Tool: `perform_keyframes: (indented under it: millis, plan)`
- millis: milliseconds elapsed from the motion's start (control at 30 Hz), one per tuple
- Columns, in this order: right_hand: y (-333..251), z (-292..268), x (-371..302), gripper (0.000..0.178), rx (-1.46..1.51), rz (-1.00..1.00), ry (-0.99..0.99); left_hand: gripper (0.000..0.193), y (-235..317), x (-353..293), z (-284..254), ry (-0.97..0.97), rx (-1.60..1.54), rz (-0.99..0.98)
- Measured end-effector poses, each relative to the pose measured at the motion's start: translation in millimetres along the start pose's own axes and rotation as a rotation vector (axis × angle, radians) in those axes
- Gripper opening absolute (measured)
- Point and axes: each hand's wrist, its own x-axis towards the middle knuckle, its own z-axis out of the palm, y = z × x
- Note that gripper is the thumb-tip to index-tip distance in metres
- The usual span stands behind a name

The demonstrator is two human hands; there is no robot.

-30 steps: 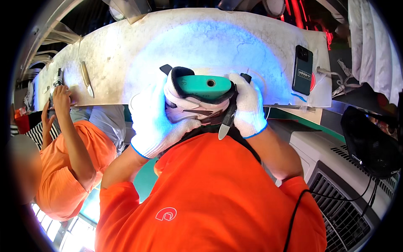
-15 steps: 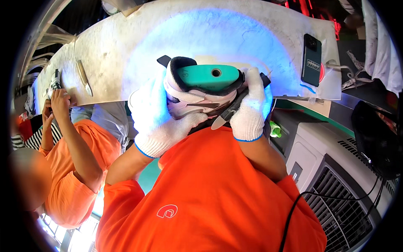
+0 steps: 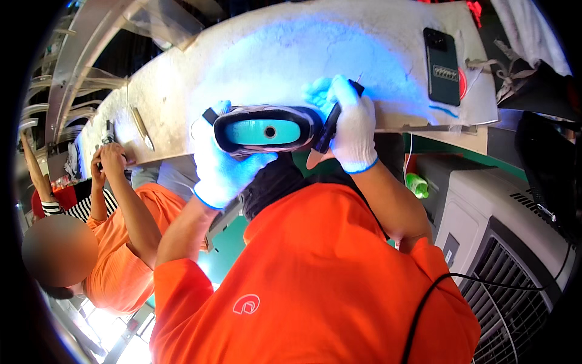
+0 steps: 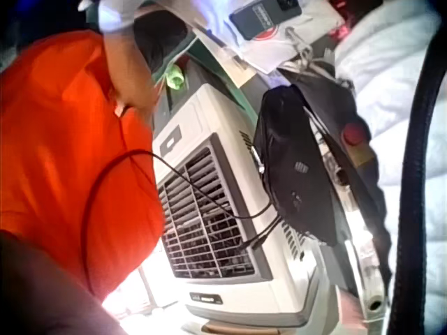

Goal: The person uses a small brush to scrub the upper and sole of a sneaker. They rotate the shoe to access different areas, including the toe box, sides, and heel, while working at a factory assembly station.

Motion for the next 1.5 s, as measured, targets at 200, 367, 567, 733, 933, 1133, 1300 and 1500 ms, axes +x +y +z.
perform_keyframes:
  millis: [200,367,567,733,933,1133,1300,1500]
  plan:
    - [16.7,-0.4,20.7,0.030,0.223,0.070,-0.105,0.093,-27.4,40.0,-14.2,-0.304,0.000,0.099]
    - [21.9,-7.5,15.4,0.031,-0.081,0.039,-0.191,0.064,-69.9,-11.4,-23.8,-0.098,0.073,0.584]
    - [1.4,5.3,16.2,0.033,-0.552,-0.003,-0.362,0.049,-70.2,-11.3,-3.2,0.007,0.073,0.644]
    - [-16.2,18.1,38.5,0.029,-0.740,0.103,-0.664,0.040,-62.2,-1.3,-3.4,0.050,0.093,0.667]
    - [-7.1,25.8,31.2,0.023,-0.514,0.305,-0.489,0.035,-52.9,1.2,-5.6,0.049,0.108,0.665]
    - [-23.1,55.6,51.6,0.025,-0.931,0.236,-0.729,0.041,-58.2,-9.9,-4.2,0.036,0.170,0.647]
    - [5.5,59.9,79.4,0.030,-0.516,0.103,-0.442,0.059,-48.4,-9.6,-12.4,0.025,0.302,0.631]
    - [-45.2,-19.5,74.4,0.030,-0.284,-0.042,-0.044,0.099,48.4,52.7,-23.9,-0.091,0.222,0.178]
